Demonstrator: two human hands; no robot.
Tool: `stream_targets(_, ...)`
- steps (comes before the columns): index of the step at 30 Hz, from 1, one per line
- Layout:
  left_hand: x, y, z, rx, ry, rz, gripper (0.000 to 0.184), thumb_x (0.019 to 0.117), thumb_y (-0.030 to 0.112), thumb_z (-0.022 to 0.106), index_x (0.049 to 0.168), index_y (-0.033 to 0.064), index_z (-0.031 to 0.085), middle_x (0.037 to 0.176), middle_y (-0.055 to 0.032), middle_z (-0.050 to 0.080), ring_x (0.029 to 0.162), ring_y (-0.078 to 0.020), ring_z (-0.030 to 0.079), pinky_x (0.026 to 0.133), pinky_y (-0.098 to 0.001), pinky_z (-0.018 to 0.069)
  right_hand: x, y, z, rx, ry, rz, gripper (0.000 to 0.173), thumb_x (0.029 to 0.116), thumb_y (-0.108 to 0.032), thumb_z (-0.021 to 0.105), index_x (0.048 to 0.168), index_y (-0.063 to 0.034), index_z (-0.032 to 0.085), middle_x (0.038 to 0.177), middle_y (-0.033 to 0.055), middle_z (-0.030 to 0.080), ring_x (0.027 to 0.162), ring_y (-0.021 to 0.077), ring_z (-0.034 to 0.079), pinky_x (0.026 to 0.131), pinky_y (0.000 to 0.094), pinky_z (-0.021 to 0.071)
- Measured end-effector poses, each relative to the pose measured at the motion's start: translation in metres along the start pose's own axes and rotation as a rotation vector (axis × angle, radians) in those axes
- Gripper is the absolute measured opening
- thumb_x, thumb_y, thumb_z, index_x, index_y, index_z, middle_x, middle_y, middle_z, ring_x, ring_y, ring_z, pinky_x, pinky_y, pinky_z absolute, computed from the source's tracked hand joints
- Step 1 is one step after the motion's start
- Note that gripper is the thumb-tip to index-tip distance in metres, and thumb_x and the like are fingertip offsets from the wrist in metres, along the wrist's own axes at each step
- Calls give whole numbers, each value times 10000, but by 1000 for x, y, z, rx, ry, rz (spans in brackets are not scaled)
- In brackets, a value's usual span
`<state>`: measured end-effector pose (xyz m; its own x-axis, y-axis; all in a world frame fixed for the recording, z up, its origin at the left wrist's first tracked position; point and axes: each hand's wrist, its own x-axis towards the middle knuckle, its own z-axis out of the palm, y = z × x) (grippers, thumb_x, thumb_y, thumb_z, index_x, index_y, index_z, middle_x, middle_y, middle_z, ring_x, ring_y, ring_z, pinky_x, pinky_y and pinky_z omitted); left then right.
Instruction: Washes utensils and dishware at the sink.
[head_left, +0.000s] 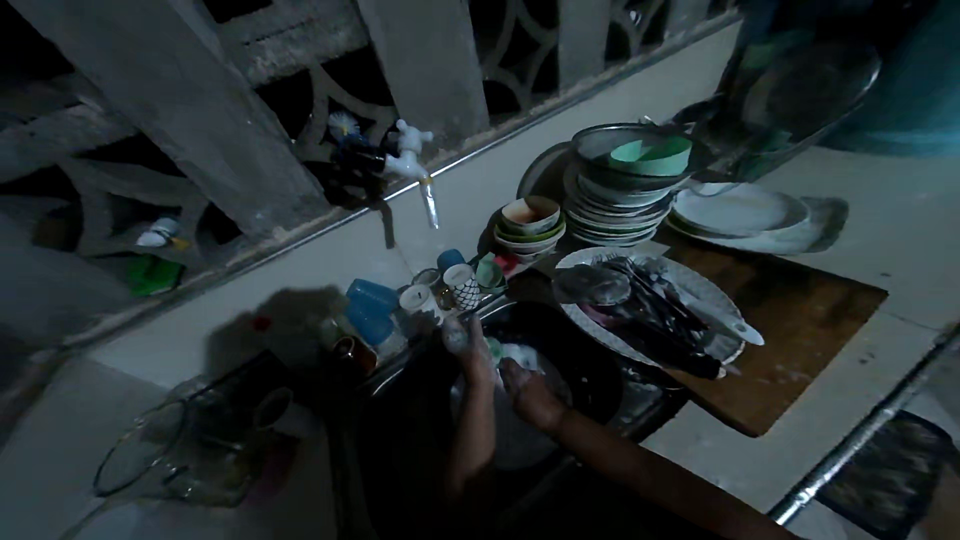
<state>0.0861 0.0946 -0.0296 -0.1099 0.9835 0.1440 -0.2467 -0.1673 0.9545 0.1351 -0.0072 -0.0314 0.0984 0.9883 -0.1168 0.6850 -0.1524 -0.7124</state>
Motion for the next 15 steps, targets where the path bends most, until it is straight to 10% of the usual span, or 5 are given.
stream_targets(11, 38, 25, -17, 142, -98, -322, 303, 1001, 64, 614, 1279, -11, 521, 921, -90, 555, 676, -113, 504, 576, -256, 461, -28, 37, -26, 29, -64, -103, 340, 1083, -126, 432, 1343, 67, 538, 1124, 313, 654, 1057, 461, 654, 945, 587, 492)
stream_targets(15, 30, 17, -12, -121, -28, -280, 150, 1074, 157, 491, 1122, 29, 551, 807, -29, 559, 655, -94, 554, 612, -243, 514, -23, 32, -17, 511, 46, -29, 267, 1071, -69, 423, 1119, 102, 621, 963, 167, 616, 831, 182, 568, 788, 309, 489)
